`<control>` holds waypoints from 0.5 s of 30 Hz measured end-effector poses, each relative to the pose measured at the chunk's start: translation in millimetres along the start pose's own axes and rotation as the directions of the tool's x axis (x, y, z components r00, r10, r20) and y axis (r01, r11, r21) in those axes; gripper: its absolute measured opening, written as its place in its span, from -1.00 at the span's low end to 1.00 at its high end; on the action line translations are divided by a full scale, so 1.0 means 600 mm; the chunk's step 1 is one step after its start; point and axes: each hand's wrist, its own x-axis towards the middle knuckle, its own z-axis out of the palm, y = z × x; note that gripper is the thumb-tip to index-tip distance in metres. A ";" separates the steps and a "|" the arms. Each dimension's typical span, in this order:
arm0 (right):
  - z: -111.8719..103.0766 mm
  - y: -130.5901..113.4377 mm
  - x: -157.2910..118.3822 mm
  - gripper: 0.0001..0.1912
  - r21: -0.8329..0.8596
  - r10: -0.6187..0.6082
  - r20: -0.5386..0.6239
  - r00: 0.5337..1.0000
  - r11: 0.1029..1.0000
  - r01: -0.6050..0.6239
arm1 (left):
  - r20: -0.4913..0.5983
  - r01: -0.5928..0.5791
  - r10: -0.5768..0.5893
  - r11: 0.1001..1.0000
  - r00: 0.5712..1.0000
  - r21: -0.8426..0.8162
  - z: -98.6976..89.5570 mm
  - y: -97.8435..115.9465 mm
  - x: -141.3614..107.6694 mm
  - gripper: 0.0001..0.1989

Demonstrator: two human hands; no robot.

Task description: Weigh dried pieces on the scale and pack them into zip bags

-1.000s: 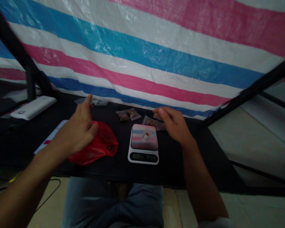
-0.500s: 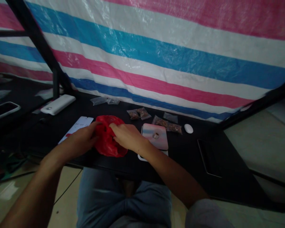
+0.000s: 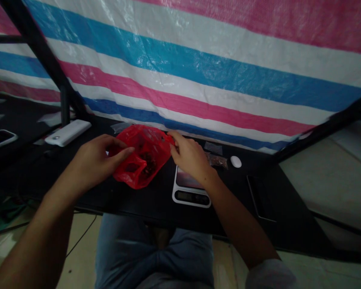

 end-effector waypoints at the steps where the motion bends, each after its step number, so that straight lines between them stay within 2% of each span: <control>1: 0.000 0.002 -0.003 -0.54 -0.037 0.017 0.033 0.999 0.999 -0.016 | -0.006 -0.033 0.034 0.998 0.999 0.046 0.004 0.001 0.004 -0.53; 4: -0.005 0.006 -0.013 -0.58 -0.114 0.064 0.115 0.991 0.992 -0.051 | 0.035 -0.135 0.132 0.987 0.991 0.091 0.012 0.000 0.011 -0.54; 6: -0.011 0.004 -0.021 -0.63 -0.110 0.054 0.125 0.991 0.993 -0.040 | 0.075 -0.172 0.167 0.983 0.983 0.066 0.012 -0.003 0.010 -0.51; 10: -0.016 -0.012 -0.025 -0.61 -0.023 -0.049 0.002 0.999 0.999 0.049 | 0.192 -0.227 0.229 0.973 0.954 -0.035 0.007 -0.014 -0.002 -0.48; 12: -0.008 -0.020 -0.015 -0.50 0.021 -0.070 -0.044 0.997 0.997 0.071 | 0.240 -0.192 0.202 0.979 0.949 -0.065 0.007 -0.017 -0.009 -0.45; 15: 0.015 -0.026 0.016 -0.29 0.101 -0.015 -0.013 1.000 0.995 0.016 | 0.290 -0.064 0.072 0.997 0.954 -0.034 0.011 -0.010 -0.013 -0.46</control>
